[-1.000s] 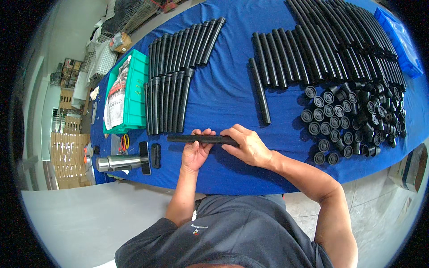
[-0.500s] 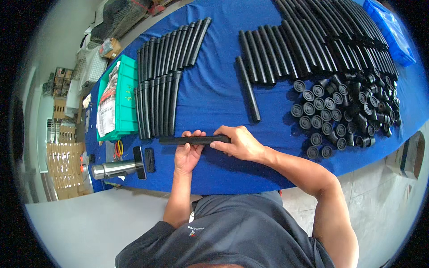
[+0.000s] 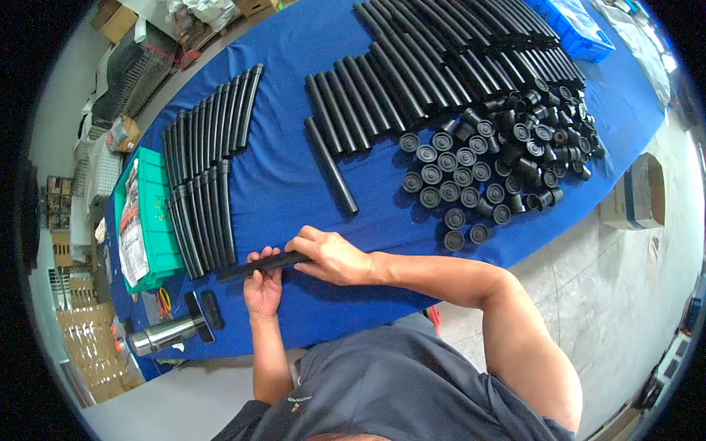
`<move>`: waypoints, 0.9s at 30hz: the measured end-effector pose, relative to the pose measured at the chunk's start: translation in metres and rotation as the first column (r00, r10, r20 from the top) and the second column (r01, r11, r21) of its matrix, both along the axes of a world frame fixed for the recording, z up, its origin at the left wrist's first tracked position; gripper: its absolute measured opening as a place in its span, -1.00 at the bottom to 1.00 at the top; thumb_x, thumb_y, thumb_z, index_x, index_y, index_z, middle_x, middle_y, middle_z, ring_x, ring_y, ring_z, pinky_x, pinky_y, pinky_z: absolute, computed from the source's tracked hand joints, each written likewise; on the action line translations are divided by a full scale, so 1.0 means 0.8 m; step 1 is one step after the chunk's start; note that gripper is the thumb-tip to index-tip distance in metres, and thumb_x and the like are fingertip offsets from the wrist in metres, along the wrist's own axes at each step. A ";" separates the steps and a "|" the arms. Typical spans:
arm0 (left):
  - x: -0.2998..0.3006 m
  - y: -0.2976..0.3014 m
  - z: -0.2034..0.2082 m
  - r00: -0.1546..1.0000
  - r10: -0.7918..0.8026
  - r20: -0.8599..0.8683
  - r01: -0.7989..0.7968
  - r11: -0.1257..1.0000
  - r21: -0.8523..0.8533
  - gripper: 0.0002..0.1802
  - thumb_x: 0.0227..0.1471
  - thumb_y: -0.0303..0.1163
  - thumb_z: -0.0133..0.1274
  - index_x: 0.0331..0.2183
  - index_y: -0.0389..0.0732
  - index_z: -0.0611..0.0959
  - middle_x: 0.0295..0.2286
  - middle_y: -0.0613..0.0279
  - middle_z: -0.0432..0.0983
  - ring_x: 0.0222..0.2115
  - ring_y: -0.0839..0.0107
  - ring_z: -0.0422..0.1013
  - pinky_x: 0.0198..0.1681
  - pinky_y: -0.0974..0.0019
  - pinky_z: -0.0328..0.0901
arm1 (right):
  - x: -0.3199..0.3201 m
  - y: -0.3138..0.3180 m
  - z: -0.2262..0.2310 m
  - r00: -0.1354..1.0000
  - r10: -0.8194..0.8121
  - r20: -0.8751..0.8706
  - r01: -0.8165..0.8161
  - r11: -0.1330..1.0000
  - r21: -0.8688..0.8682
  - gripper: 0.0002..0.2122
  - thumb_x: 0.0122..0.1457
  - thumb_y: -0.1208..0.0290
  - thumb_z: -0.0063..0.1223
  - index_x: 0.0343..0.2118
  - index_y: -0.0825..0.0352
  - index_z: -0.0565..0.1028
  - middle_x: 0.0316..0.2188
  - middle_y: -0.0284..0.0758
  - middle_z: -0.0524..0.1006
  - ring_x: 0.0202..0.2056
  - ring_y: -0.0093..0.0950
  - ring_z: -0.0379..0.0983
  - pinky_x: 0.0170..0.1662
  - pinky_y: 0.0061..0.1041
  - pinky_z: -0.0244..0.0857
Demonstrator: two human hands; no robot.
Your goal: Manually fitting black plastic caps onto black plastic tubes at an assembly station.
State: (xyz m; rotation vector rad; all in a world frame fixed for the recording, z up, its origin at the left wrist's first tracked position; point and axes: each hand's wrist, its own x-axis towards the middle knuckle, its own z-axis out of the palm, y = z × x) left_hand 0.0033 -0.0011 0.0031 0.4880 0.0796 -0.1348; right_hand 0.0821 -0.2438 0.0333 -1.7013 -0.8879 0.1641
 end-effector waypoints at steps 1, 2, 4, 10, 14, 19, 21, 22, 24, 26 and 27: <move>-0.001 0.000 -0.001 1.000 0.015 0.010 -0.015 1.000 0.018 -0.62 0.09 -0.61 0.15 -0.04 -0.25 0.48 0.05 -0.17 0.43 0.18 -0.02 0.28 0.24 -0.01 0.29 | 0.000 -0.001 0.000 1.000 0.014 -0.013 -0.014 1.000 -0.002 -0.68 0.11 0.45 0.23 -0.08 0.35 0.44 -0.22 -0.13 0.46 -0.24 -0.10 0.49 -0.19 -0.18 0.42; -0.001 0.000 -0.001 0.999 0.030 0.020 -0.030 0.999 0.035 -0.62 0.09 -0.61 0.15 -0.04 -0.26 0.48 0.05 -0.17 0.43 0.18 -0.02 0.28 0.23 -0.01 0.30 | 0.000 -0.001 -0.001 1.000 0.012 -0.017 -0.012 1.000 0.026 -0.68 0.11 0.44 0.23 -0.09 0.36 0.44 -0.23 -0.13 0.47 -0.24 -0.10 0.49 -0.19 -0.19 0.42; -0.003 0.001 0.000 0.999 0.027 0.031 -0.028 0.999 0.017 -0.61 0.08 -0.62 0.15 -0.04 -0.27 0.48 0.05 -0.19 0.43 0.18 -0.03 0.28 0.23 -0.02 0.30 | 0.002 -0.001 0.005 0.992 0.085 -0.092 -0.083 0.996 0.027 -0.70 0.10 0.45 0.20 -0.12 0.38 0.42 -0.24 -0.09 0.45 -0.27 -0.01 0.47 -0.18 -0.11 0.37; 0.001 0.003 -0.001 1.000 0.002 0.020 -0.002 1.000 -0.006 -0.60 0.07 -0.62 0.16 -0.03 -0.28 0.48 0.04 -0.20 0.44 0.17 -0.04 0.30 0.22 -0.03 0.32 | 0.000 0.000 0.001 0.995 0.035 0.097 -0.033 0.999 -0.026 -0.65 0.08 0.47 0.18 -0.08 0.36 0.37 -0.35 -0.15 0.40 -0.30 -0.07 0.48 -0.29 -0.11 0.41; 0.001 -0.001 0.001 0.999 -0.013 0.045 0.014 1.000 -0.019 -0.60 0.08 -0.62 0.15 -0.03 -0.26 0.48 0.03 -0.20 0.44 0.17 -0.04 0.30 0.20 -0.04 0.34 | 0.003 -0.004 0.002 0.994 0.106 -0.018 -0.107 0.994 -0.031 -0.64 0.11 0.37 0.20 -0.08 0.41 0.40 -0.39 -0.06 0.50 -0.35 -0.06 0.52 -0.31 -0.13 0.41; -0.001 0.000 -0.001 0.999 0.013 0.045 -0.015 0.999 0.033 -0.63 0.11 -0.62 0.12 -0.03 -0.24 0.48 0.02 -0.18 0.46 0.16 -0.04 0.31 0.18 -0.06 0.35 | 0.002 -0.002 0.006 0.991 0.071 -0.118 -0.073 0.997 -0.016 -0.59 0.13 0.28 0.22 -0.07 0.47 0.42 -0.43 0.01 0.56 -0.36 -0.07 0.56 -0.32 -0.13 0.40; -0.002 0.001 -0.004 0.999 0.039 0.031 -0.040 0.999 0.015 -0.62 0.10 -0.62 0.13 -0.03 -0.21 0.49 0.02 -0.16 0.47 0.16 -0.04 0.31 0.19 -0.07 0.34 | 0.001 0.002 -0.004 0.992 0.048 0.113 -0.042 0.998 -0.050 -0.58 0.13 0.27 0.23 -0.06 0.46 0.42 -0.44 -0.05 0.56 -0.38 -0.12 0.57 -0.34 -0.21 0.41; -0.002 0.001 -0.004 0.998 0.046 0.030 -0.047 0.999 0.017 -0.62 0.10 -0.62 0.13 -0.03 -0.21 0.49 0.02 -0.16 0.47 0.16 -0.04 0.31 0.19 -0.07 0.34 | 0.000 0.002 -0.007 0.941 0.023 0.339 0.004 0.997 -0.080 -0.57 0.14 0.26 0.25 -0.05 0.45 0.42 -0.46 -0.11 0.56 -0.40 -0.18 0.57 -0.36 -0.30 0.42; 0.000 0.001 -0.002 0.998 0.012 0.054 -0.014 0.999 0.039 -0.63 0.10 -0.59 0.15 -0.05 -0.20 0.50 0.02 -0.15 0.47 0.16 -0.04 0.32 0.19 -0.07 0.34 | 0.000 -0.001 -0.008 0.959 0.061 0.277 -0.028 0.992 -0.121 -0.54 0.12 0.27 0.26 -0.01 0.43 0.41 -0.40 -0.12 0.55 -0.37 -0.23 0.58 -0.36 -0.35 0.44; -0.001 -0.001 0.000 0.997 -0.004 0.072 0.000 0.999 0.051 -0.64 0.09 -0.58 0.15 -0.05 -0.20 0.50 0.02 -0.15 0.47 0.15 -0.04 0.32 0.19 -0.08 0.34 | 0.008 0.000 -0.002 0.949 0.180 -0.258 -0.205 0.976 -0.074 -0.50 0.10 0.29 0.28 0.04 0.41 0.38 -0.31 -0.11 0.52 -0.33 -0.21 0.56 -0.33 -0.33 0.47; -0.001 -0.001 0.001 0.995 -0.030 0.091 0.025 0.998 0.059 -0.65 0.09 -0.57 0.16 -0.06 -0.20 0.51 0.02 -0.14 0.47 0.15 -0.04 0.32 0.19 -0.09 0.33 | 0.019 -0.005 0.028 0.752 0.207 -0.626 -0.336 0.937 -0.094 -0.50 0.09 0.31 0.28 0.05 0.40 0.38 -0.28 -0.11 0.49 -0.30 -0.16 0.54 -0.28 -0.26 0.47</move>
